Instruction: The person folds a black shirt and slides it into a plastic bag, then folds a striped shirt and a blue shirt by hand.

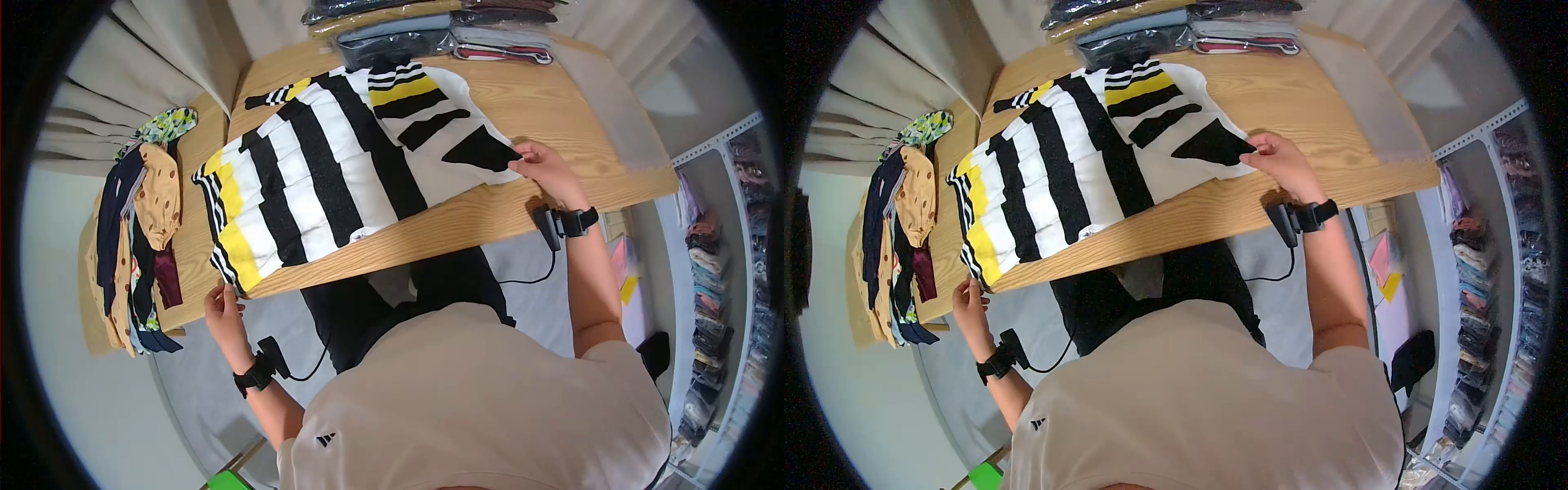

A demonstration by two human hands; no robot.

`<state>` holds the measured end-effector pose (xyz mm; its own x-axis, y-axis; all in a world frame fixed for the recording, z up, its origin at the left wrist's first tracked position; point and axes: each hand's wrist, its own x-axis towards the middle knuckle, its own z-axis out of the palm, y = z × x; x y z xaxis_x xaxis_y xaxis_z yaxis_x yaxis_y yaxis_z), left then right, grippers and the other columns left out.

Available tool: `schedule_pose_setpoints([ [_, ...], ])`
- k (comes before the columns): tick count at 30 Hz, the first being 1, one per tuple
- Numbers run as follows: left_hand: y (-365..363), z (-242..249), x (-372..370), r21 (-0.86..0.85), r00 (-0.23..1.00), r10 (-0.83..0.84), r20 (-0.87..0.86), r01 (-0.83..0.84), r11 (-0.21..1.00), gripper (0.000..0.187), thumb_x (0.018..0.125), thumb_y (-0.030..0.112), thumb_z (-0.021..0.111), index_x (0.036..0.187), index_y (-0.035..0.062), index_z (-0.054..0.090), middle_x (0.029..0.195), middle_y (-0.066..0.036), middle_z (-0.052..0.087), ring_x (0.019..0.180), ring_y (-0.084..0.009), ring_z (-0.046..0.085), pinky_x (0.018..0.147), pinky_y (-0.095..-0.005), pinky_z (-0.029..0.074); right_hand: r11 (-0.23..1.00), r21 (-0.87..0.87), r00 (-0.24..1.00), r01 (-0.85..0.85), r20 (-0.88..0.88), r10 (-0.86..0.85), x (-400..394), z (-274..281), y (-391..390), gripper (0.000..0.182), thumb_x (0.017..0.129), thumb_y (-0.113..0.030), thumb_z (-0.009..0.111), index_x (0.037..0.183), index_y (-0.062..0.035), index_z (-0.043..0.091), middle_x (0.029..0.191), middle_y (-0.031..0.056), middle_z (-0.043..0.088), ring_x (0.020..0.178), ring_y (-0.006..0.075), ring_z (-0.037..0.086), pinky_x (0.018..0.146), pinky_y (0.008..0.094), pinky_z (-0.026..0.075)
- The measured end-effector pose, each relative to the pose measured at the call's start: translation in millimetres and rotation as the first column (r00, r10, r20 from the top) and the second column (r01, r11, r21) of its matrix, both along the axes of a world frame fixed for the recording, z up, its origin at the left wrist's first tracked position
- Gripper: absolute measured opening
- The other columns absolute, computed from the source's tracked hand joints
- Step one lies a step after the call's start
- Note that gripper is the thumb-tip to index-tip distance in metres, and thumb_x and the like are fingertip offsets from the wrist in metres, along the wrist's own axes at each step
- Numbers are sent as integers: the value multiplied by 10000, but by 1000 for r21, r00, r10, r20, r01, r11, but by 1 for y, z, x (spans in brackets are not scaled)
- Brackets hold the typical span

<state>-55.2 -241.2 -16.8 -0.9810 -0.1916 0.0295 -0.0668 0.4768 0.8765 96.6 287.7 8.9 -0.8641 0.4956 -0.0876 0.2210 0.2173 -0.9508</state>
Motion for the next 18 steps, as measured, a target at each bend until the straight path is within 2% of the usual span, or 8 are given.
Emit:
schedule_pose_setpoints([
  [3, -12, -12, -7, 27, 995, -90, -52, 91, 995, 195, 878, 151, 577, 962, -25, 573, 758, -41, 596, 615, -96, 525, 565, -226, 417, 998, 57, 994, -26, 104, 20, 2, 0, 8, 118, 824, -147, 658, 875, -57, 603, 724, -66, 535, 645, 30, 463, 578, 186, 364],
  [6, -30, -23, -20, -31, 990, -104, -98, 102, 994, 164, 872, 118, 571, 943, -28, 583, 765, -43, 596, 629, -101, 530, 578, -231, 423, 1000, -23, 1000, 18, 14, -18, 1, -3, 16, 108, 819, -110, 654, 814, -26, 587, 735, -39, 554, 678, 50, 484, 612, 205, 389],
  [10, -62, -17, -33, -138, 968, -55, -243, 22, 990, 168, 871, 107, 566, 950, -41, 583, 774, -47, 601, 663, -121, 545, 600, -247, 435, 996, 74, 998, -55, 27, 53, 13, -15, 30, 105, 831, -128, 646, 835, -35, 598, 724, -30, 558, 657, 49, 485, 598, 205, 393],
  [12, -52, 7, -26, -469, 985, -71, -157, -12, 883, 204, 867, 94, 566, 1011, -52, 566, 845, -65, 615, 727, -138, 561, 636, -261, 442, 991, 116, 995, -62, 80, 53, 19, -6, 16, 101, 847, -131, 630, 844, -37, 594, 717, -41, 545, 644, 39, 470, 584, 199, 385],
  [13, -51, 9, -27, -562, 979, -42, -198, -78, 823, 239, 883, 99, 562, 1073, -45, 546, 946, -82, 615, 809, -144, 570, 703, -265, 454, 984, 161, 990, -74, 133, 53, 22, 2, 9, 99, 863, -134, 613, 853, -39, 590, 711, -53, 532, 631, 29, 455, 570, 192, 377],
  [14, -49, 15, -30, -566, 979, -45, -200, -78, 821, 239, 883, 99, 562, 1073, -45, 546, 946, -82, 615, 809, -144, 570, 703, -265, 454, 985, 157, 990, -72, 131, 52, 24, 9, 6, 99, 863, -134, 613, 853, -39, 590, 711, -53, 532, 631, 29, 455, 570, 192, 377],
  [16, -44, 40, -38, -413, 884, -193, -426, 0, 911, 252, 901, 111, 552, 1109, -32, 534, 1017, -84, 601, 859, -141, 571, 750, -257, 455, 1000, -12, 977, -19, 212, 21, 30, 19, 3, 142, 863, -163, 606, 871, -22, 609, 719, -24, 563, 669, 67, 507, 628, 214, 414],
  [18, 0, 95, -26, -309, 852, -266, -452, 130, 942, 246, 915, 117, 537, 1116, -25, 532, 1023, -77, 599, 885, -140, 570, 775, -243, 451, 995, 94, 992, -15, 125, 3, 37, 10, 6, 159, 874, -165, 584, 874, -8, 609, 744, -6, 570, 696, 90, 522, 655, 227, 425],
])
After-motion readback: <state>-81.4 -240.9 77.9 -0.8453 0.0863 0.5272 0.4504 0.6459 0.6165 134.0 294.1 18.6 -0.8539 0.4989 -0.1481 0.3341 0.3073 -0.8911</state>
